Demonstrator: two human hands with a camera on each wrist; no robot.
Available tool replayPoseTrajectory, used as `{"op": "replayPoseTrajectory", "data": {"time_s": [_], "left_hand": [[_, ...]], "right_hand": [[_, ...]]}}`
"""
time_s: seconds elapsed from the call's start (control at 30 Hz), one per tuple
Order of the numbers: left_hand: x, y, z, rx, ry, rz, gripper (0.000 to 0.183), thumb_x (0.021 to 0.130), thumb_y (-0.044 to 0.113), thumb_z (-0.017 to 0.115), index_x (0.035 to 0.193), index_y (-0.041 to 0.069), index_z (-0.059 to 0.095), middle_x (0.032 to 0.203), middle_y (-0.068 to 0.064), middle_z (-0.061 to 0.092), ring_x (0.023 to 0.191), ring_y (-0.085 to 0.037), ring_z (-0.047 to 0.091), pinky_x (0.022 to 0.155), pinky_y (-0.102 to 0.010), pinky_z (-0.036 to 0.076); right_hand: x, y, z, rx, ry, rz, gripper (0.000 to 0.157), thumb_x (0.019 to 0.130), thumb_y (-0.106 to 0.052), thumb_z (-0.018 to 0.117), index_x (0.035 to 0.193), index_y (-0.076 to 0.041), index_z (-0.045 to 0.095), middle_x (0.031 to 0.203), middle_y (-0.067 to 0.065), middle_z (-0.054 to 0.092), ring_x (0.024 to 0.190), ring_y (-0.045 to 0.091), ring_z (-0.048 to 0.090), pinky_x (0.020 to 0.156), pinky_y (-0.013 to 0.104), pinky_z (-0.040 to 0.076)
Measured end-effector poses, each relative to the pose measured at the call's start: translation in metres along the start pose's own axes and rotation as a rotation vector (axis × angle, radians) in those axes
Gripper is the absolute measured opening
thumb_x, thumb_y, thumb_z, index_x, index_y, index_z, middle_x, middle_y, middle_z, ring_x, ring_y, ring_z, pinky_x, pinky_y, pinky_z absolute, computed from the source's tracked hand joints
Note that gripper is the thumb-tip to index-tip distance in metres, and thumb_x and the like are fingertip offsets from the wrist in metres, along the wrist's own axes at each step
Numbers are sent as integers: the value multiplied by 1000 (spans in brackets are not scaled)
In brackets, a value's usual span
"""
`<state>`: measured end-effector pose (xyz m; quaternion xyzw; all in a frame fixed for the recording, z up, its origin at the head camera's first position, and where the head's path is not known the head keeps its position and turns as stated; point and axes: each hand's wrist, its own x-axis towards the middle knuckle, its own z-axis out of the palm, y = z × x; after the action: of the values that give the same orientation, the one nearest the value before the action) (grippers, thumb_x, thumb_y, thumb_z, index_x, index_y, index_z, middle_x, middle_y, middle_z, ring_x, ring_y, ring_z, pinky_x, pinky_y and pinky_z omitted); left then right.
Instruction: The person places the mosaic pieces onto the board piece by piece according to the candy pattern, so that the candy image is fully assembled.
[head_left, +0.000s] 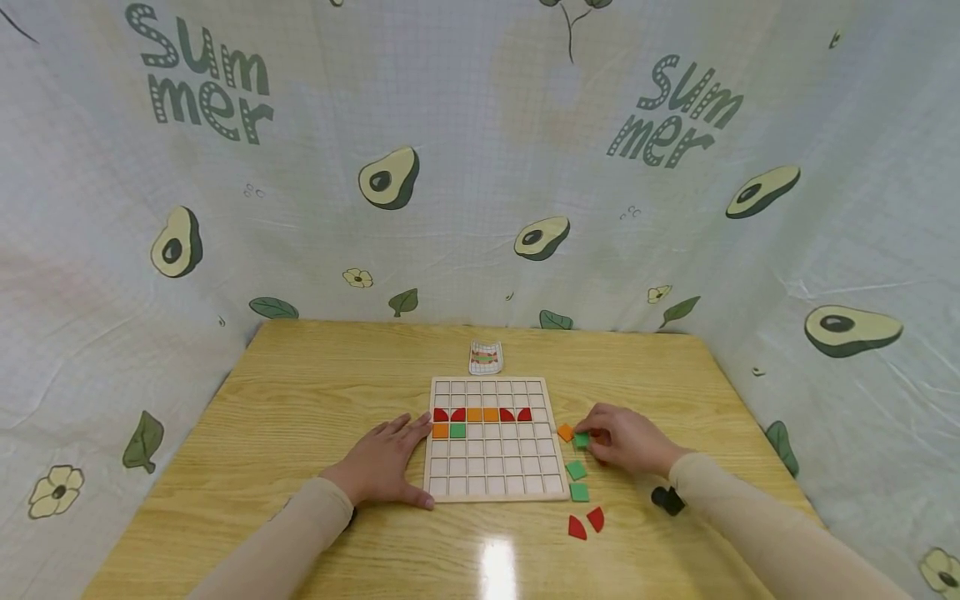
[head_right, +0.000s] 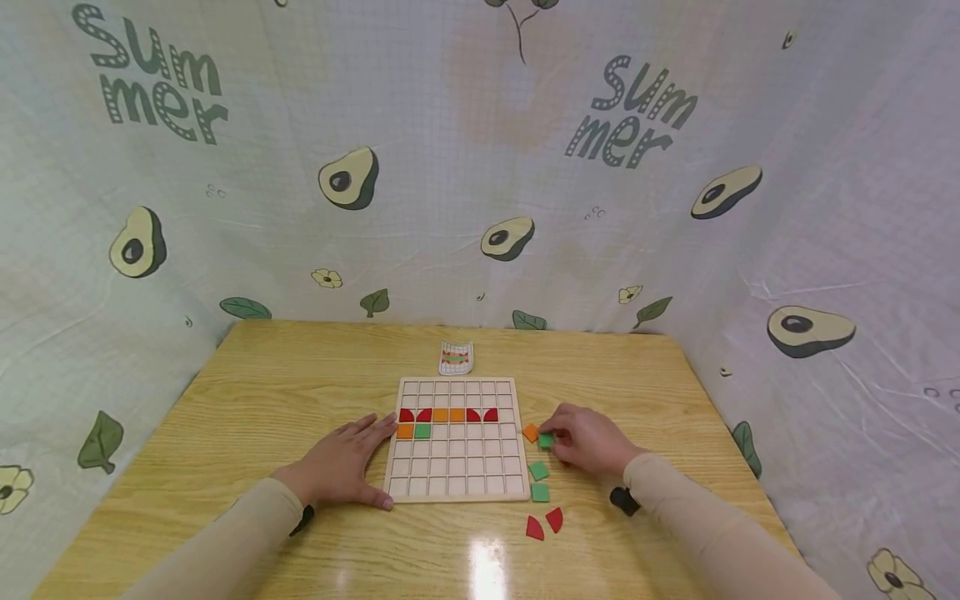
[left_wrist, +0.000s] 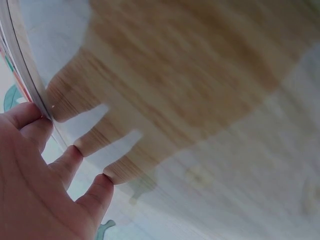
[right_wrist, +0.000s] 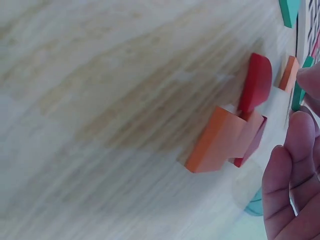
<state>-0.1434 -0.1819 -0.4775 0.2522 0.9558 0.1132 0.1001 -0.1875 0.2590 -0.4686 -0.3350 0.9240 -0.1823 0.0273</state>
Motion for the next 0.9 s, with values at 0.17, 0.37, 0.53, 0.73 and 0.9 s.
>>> {"op": "replayPoseTrajectory", "data": {"time_s": [0.17,0.37,0.53,0.73,0.9], "left_hand": [[0,0,0,3,-4,-3,121,65,86,65,156,12,35,163,-2,26,147,-33,23,114,-56,23],[1,0,0,3,-7,-7,121,65,87,64,156,12,35,163,-1,26,147,-33,23,114,-56,23],[1,0,0,3,-3,-3,121,65,87,64,156,12,36,162,-2,27,147,-34,23,114,-56,24],[0,0,-1,3,-2,1,121,65,86,65,156,11,36,162,-2,27,147,-34,23,114,-56,24],[0,-2,1,5,3,6,121,65,86,64,156,11,35,163,-2,26,147,-34,23,114,-56,24]], "right_hand": [[5,0,-3,-7,4,-5,24,89,-15,74,113,-18,75,102,-9,61,74,6,51,64,24,46],[16,-5,-6,-23,3,-15,25,88,-15,73,113,-18,75,101,-9,60,69,4,51,62,23,47],[37,-15,-5,-27,13,-27,26,88,-17,73,114,-18,75,101,-8,62,65,1,48,60,23,46],[74,-42,4,-60,-39,-91,25,89,-19,74,114,-19,76,100,-7,62,68,3,48,62,24,46],[101,-66,17,-99,-70,-145,25,90,-20,71,114,-21,76,100,-7,63,74,6,52,66,24,47]]}}
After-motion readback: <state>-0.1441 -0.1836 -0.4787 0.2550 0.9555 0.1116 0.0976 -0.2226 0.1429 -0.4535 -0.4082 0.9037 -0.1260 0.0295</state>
